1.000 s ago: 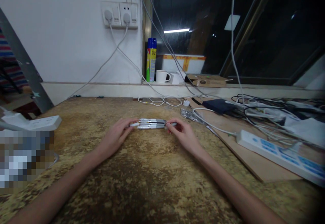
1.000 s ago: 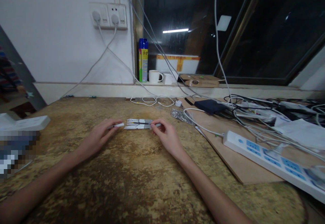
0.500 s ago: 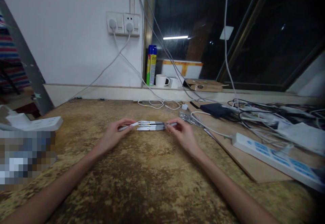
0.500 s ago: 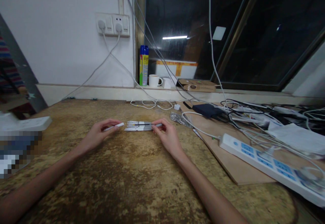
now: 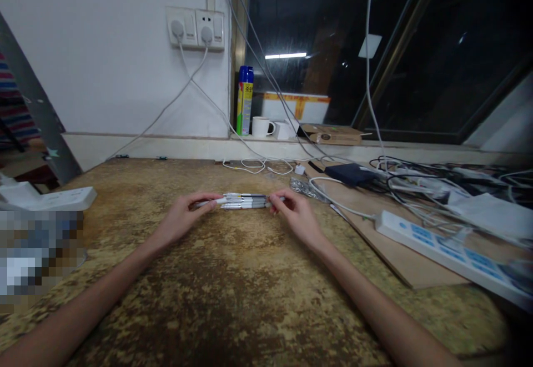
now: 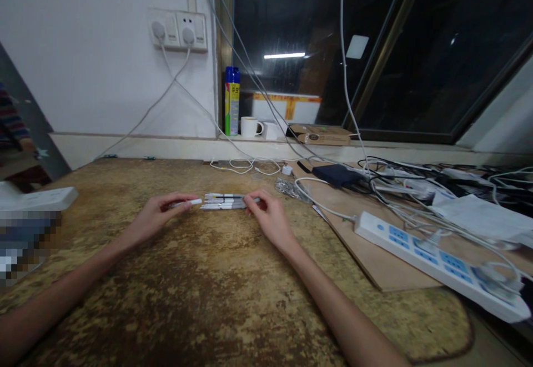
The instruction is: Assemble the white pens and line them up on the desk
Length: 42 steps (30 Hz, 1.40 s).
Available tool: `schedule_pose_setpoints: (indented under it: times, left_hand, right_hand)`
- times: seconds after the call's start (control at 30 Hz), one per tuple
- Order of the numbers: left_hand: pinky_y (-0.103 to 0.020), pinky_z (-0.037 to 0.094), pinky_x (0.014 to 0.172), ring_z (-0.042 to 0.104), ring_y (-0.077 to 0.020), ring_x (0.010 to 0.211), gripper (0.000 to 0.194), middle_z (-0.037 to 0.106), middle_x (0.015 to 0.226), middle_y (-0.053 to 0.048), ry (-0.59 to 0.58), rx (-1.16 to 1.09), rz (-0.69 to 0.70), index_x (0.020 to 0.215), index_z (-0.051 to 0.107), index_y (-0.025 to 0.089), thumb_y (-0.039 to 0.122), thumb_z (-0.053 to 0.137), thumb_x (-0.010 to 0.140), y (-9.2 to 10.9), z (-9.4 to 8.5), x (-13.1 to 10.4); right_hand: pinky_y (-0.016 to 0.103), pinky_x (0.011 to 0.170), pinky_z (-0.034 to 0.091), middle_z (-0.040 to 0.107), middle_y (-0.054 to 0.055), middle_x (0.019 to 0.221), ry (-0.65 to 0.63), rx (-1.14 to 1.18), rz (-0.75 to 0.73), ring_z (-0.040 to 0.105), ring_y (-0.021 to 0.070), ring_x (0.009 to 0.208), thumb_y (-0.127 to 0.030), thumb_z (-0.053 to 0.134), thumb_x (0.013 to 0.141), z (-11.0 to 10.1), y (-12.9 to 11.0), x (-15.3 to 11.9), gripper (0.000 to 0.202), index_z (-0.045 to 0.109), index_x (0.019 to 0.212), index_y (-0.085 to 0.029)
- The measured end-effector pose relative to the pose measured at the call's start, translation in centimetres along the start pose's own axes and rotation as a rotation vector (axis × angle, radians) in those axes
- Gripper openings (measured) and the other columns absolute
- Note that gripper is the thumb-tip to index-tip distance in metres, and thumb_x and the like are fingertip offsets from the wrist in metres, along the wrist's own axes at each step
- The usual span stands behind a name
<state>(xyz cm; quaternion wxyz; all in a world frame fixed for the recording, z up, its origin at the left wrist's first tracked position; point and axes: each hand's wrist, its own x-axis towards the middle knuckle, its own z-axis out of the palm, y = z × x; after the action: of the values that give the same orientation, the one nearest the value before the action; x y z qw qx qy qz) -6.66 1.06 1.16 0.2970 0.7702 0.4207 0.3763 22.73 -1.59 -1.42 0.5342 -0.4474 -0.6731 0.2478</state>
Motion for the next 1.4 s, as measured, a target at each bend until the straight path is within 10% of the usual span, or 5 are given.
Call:
schedule_pose_setpoints:
  times: [0.6,1.4]
  left_hand:
    - [-0.04,0.047,0.101,0.066,-0.0264,0.107,0.043,0.074,0.116,-0.008,0.012,-0.023,-0.014,0.112,0.074,0.021,0.053,0.059,0.089,0.6,-0.1,-0.1]
    - [-0.034,0.051,0.092,0.067,-0.0242,0.098,0.036,0.075,0.11,-0.006,-0.033,0.013,-0.006,0.108,0.075,0.02,0.047,0.059,0.09,1.4,0.3,-0.4]
  right_hand:
    - [0.027,0.054,0.042,0.06,0.002,0.054,-0.05,0.272,0.218,0.052,0.0137,0.05,-0.06,0.052,0.09,0.5,-0.2,0.1,0.05,0.068,0.073,-0.016]
    - [0.027,0.068,0.046,0.065,0.002,0.076,-0.082,0.021,0.026,0.06,0.0165,0.071,-0.048,0.057,0.093,0.8,-1.2,-0.6,0.031,0.07,0.087,-0.02]
